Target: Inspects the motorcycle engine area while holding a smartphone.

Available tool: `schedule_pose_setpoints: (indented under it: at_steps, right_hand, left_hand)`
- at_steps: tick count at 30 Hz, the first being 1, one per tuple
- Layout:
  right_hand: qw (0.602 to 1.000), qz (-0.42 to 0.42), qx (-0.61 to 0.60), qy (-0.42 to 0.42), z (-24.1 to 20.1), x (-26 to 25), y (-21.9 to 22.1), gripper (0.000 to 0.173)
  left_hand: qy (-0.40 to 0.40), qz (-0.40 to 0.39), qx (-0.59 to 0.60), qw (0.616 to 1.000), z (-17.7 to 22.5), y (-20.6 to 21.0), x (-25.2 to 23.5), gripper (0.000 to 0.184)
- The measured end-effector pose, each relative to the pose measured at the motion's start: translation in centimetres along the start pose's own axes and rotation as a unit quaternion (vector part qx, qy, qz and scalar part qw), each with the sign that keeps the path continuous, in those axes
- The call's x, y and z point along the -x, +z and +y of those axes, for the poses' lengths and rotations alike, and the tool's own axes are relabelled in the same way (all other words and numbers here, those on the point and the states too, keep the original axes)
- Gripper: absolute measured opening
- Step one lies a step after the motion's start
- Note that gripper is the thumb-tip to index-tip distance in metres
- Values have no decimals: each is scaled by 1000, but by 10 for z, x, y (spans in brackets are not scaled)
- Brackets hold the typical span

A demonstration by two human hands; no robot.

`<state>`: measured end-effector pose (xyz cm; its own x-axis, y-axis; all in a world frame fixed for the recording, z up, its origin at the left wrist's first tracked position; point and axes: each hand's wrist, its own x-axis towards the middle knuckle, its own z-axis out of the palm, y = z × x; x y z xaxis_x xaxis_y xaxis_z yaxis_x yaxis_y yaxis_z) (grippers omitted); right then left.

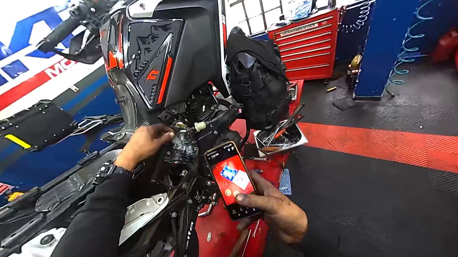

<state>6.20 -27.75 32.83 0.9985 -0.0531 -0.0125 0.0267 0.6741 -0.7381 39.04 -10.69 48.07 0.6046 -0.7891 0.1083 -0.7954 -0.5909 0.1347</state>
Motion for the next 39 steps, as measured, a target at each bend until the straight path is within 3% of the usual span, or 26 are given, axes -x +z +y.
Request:
schedule_pose_setpoints:
  at_steps: [3, 8, 11, 15, 24, 27, 39]
  right_hand:
    - [999, -28, -5, -24, -1, -17, 6, 66]
    - [997, -23, 21, -69, -3, -27, 17, 93]
    - [996, -9, 43, -82, -7, -26, 22, 100]
    - [993, 35, 60, -98, -8, -25, 31, 99]
    - [994, -79, -32, -68, -5, -42, 6, 84]
    - [994, -88, -53, -46, 0, -52, 14, 76]
    - [991, -54, -97, -79, 14, -76, 50, 73]
  left_hand:
    - [5, 8, 2, 1000, -3, 0, -1, 24]
    - [9, 12, 8, 1000, -6, 0, -3, 30]
    - [11, 12, 10, 1000, -6, 1, -4, 31]
    - [28, 22, 6, 999, -9, 1, -5, 30]
    - [37, 21, 20, 999, -10, 3, -7, 28]
    - [37, 25, 19, 999, -11, 3, -7, 26]
    - [28, 31, 20, 999, -1, -1, -2, 23]
